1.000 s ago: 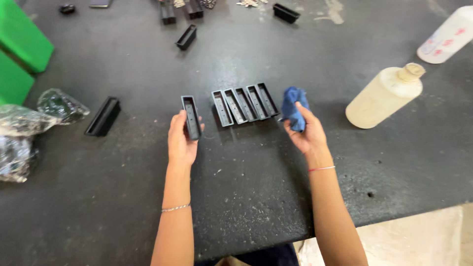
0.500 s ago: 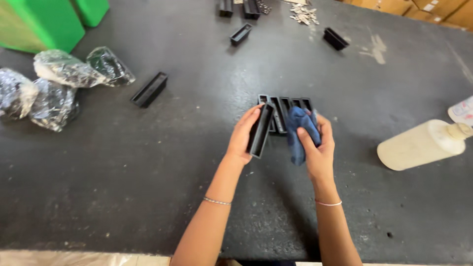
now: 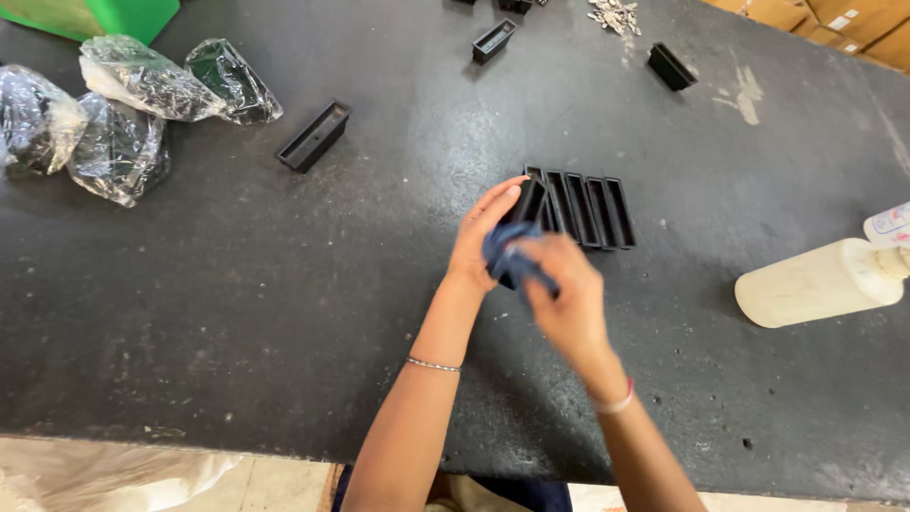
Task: The person unwraps a black plastic part from a plastic bag and wipes it with a blue cloth. They then pick up a spray bottle and apply liquid to the cloth before continuing to wipe several similar black plastic parts one by one on a dark workbench.
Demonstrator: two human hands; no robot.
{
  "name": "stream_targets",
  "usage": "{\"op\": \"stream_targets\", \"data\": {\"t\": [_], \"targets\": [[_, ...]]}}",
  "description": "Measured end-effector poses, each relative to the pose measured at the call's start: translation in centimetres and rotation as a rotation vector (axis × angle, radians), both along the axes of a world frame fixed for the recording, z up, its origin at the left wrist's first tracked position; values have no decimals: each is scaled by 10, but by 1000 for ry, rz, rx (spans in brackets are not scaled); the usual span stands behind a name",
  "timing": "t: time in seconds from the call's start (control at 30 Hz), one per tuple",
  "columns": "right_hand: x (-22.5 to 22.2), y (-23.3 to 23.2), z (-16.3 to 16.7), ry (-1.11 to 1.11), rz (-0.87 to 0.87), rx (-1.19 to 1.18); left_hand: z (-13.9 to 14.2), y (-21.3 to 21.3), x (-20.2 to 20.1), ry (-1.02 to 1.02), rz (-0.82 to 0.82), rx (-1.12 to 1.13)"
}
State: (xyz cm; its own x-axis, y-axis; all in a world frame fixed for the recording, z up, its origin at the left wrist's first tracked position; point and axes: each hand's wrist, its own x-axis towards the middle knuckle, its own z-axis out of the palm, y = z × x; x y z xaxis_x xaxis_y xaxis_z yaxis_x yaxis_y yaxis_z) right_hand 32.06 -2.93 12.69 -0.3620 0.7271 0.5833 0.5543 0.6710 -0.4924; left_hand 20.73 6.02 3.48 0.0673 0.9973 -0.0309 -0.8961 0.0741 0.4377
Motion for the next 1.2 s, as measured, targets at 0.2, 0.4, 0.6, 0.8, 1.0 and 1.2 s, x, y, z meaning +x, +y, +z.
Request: {"op": "stream_targets", "data": {"t": [0.2, 0.4, 0.6, 0.8, 1.0, 1.2], "targets": [[-2, 0, 11, -87, -139, 62, 0, -1, 8, 12, -80, 122], [-1, 32, 23, 13, -132, 176, -8, 2, 10, -20, -94, 154], [-7, -14, 21, -75, 42, -154, 4, 0, -5, 47, 58, 63], [-14, -46, 7, -66, -159, 4, 24, -12, 6, 70, 341, 89], [-22, -40, -16, 46, -279, 22, 26, -16, 1, -29, 449, 107], [-18, -30, -9, 91, -330, 103, 23, -11, 2, -86, 488, 126]]}}
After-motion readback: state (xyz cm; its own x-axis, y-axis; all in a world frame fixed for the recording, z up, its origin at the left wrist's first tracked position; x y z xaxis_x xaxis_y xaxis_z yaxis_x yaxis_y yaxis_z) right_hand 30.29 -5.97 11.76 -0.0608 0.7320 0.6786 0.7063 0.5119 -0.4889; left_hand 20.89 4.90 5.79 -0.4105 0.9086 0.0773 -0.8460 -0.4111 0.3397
